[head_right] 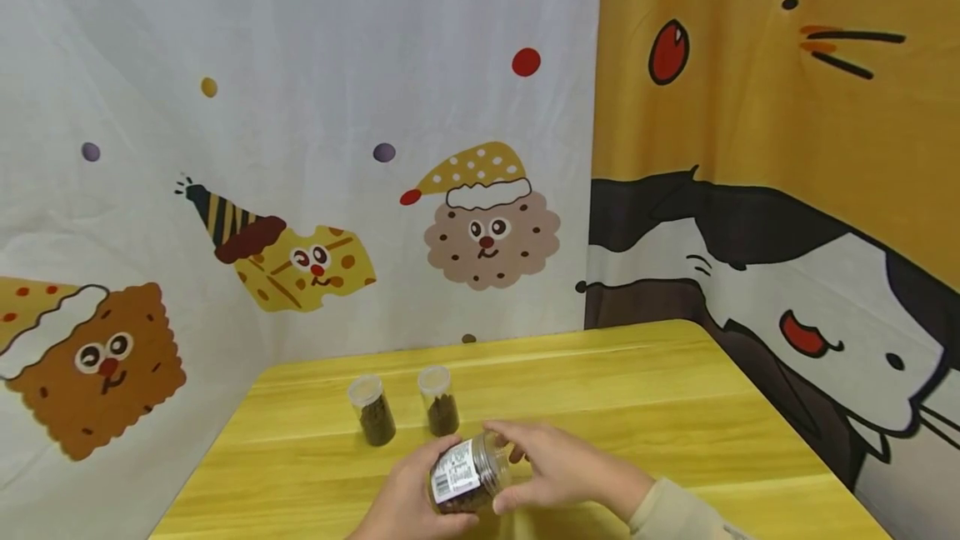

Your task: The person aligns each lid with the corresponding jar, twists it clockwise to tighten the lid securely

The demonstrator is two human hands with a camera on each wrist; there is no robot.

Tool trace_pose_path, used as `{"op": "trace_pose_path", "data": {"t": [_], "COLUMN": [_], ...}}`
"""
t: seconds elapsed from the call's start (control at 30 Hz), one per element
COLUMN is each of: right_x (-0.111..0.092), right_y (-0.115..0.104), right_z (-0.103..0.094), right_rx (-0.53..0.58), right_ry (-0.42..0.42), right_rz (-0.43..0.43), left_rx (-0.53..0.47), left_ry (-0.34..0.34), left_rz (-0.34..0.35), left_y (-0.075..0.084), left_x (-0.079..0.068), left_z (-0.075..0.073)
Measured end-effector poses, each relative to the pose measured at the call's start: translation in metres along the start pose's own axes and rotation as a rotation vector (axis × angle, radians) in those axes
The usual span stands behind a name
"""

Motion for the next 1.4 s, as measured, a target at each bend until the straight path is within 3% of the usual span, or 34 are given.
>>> {"op": "trace_pose_path", "data": {"t": [0.13, 0.43, 0.7, 0.87, 1.4], "right_x": [-0.001, 0.001, 0.0, 0.0, 0.001], "right_y": [0.0, -0.012, -0.006, -0.003, -0.015], "right_z": [0.0, -0.006, -0.004, -0.002, -0.006], "right_rx": [-0.007, -0.059, 0.049, 0.042, -0.025], "right_ry": [0.011, 0.068, 0.016, 0.004, 0.074], "right_rz": [0.013, -0.114, -0.04, -0.014, -0.107], "left_rx": [0.006, 0.046, 0.004, -0.007, -0.023], "left_ry": [0.009, 0.027, 0.007, 0.002, -0.008], "left_rz": [-0.015, 0.003, 0.006, -0.013, -0.007], "left_y": [-0.003, -0.002, -0.002, -0.004, 0.0], "left_x": [0.001, 0.0, 0.0, 0.0, 0.0], "left_z": [-0.002, -0.005, -0.002, 0.0, -0.002]}}
Point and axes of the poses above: each hand's wrist, its own x-axis towards the middle knuckle, its own z-axis out of the palm, y = z × x, the point moved 8 cm from there along x, towards the middle knuckle
